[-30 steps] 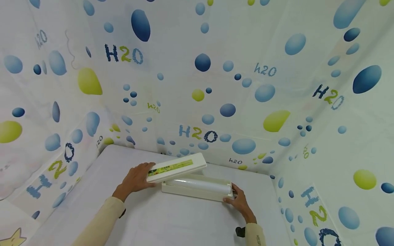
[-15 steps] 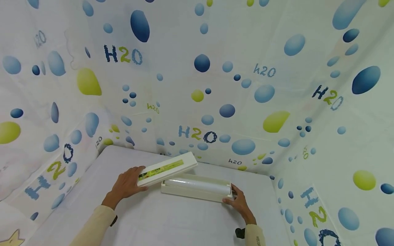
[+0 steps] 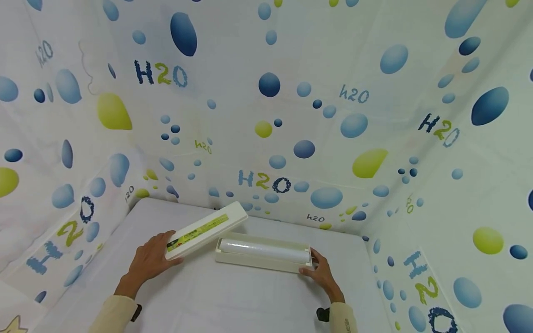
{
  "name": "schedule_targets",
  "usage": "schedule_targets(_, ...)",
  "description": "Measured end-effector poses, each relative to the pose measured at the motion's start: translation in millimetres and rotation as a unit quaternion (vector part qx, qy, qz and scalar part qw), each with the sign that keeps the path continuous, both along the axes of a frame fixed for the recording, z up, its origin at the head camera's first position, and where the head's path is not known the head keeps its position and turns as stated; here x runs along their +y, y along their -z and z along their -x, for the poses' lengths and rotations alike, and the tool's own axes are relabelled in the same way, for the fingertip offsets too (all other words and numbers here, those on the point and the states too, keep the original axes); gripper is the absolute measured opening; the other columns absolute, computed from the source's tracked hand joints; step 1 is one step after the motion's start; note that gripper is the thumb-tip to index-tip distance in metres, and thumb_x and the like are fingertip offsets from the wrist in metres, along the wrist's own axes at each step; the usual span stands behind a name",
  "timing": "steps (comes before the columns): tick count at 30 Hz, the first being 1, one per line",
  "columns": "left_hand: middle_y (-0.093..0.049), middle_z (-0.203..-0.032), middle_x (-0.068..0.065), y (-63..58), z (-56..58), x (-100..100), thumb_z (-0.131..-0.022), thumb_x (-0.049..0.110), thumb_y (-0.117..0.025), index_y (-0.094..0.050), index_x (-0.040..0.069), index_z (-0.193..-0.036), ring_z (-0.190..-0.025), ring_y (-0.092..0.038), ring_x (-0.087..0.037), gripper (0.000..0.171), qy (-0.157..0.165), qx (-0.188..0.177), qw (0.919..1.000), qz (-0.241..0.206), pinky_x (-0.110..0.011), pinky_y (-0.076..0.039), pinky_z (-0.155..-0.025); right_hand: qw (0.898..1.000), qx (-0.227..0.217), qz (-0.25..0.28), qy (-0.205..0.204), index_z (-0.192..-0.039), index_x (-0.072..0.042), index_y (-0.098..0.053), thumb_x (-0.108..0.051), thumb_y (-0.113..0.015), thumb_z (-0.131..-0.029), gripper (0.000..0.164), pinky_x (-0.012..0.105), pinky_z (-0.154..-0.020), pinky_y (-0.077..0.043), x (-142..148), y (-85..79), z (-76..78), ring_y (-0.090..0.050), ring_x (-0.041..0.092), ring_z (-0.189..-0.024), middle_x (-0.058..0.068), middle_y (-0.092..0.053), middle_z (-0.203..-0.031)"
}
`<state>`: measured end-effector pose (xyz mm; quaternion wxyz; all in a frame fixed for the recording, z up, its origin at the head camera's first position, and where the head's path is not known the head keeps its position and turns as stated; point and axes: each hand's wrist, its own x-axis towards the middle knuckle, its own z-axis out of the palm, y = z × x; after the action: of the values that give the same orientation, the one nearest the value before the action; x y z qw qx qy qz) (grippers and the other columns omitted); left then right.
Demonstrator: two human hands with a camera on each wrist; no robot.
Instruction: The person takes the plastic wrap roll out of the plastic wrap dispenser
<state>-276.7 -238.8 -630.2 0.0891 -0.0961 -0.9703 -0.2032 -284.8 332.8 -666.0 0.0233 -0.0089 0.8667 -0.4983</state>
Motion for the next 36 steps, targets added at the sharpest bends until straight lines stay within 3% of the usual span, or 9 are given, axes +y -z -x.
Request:
schedule_targets(8,-0.07,-0.13,-0.026,8.8,-16.3,-24.5,-0.082,0.059,-0.09,-0.052,-0.002,-0.151,-0.103,-0.066,-0.033,0.099,-0.027,-0.025,0.9993,0.004,-0.05,-0.053,-0.07,1.0,-0.001,-0.004,0.003,-0.16,0.003,-0.048,-0.01,-0.093,-0.083,0.09,0.056,-0.112,-0.05,-1.7,-0.5,-0.6,-0.065,0.036,-0.129,0.023,-0.065,-0.149)
schedule_targets(15,-0.067,-0.131,-0.029,14.5,-29.5,-41.2,-0.082,0.066,-0.087,-0.047,-0.002,-0.154,-0.103,-0.064,-0.034,0.107,-0.065,-0.071,0.9954,-0.002,-0.054,-0.052,-0.071,1.0,-0.004,-0.006,0.004,-0.161,0.003,-0.047,-0.011,-0.093,-0.084,0.091,0.059,-0.114,-0.049,-2.6,-1.5,0.5,-0.064,0.038,-0.132,0.024,-0.063,-0.151)
schedule_targets(22,-0.066,-0.13,-0.032,18.5,-46.6,-53.3,-0.08,0.07,-0.087,-0.046,-0.004,-0.154,-0.102,-0.064,-0.037,0.112,-0.08,-0.103,0.9915,0.006,-0.059,-0.054,-0.072,1.0,-0.009,-0.008,0.005,-0.161,0.003,-0.047,-0.01,-0.093,-0.084,0.091,0.059,-0.114,-0.048,-3.1,-2.2,0.1,-0.064,0.039,-0.132,0.024,-0.063,-0.151)
schedule_targets(29,-0.065,-0.129,-0.033,22.9,-63.9,-61.6,-0.08,0.074,-0.085,-0.046,-0.007,-0.152,-0.099,-0.064,-0.036,0.115,-0.094,-0.127,0.9873,0.011,-0.052,-0.052,-0.068,1.0,0.005,-0.012,0.012,-0.159,0.005,-0.049,-0.009,-0.094,-0.084,0.089,0.054,-0.11,-0.05,-3.2,-3.9,-0.3,-0.064,0.04,-0.13,0.026,-0.064,-0.15)
schedule_targets(36,-0.062,-0.132,-0.038,27.9,-75.8,-69.3,-0.075,0.08,-0.083,-0.044,-0.01,-0.152,-0.1,-0.062,-0.04,0.125,-0.123,-0.19,0.9738,0.025,-0.065,-0.058,-0.076,1.0,0.015,-0.007,0.008,-0.158,0.006,-0.05,-0.007,-0.094,-0.082,0.089,0.057,-0.109,-0.051,-3.1,-5.1,-1.2,-0.065,0.042,-0.129,0.027,-0.065,-0.149)
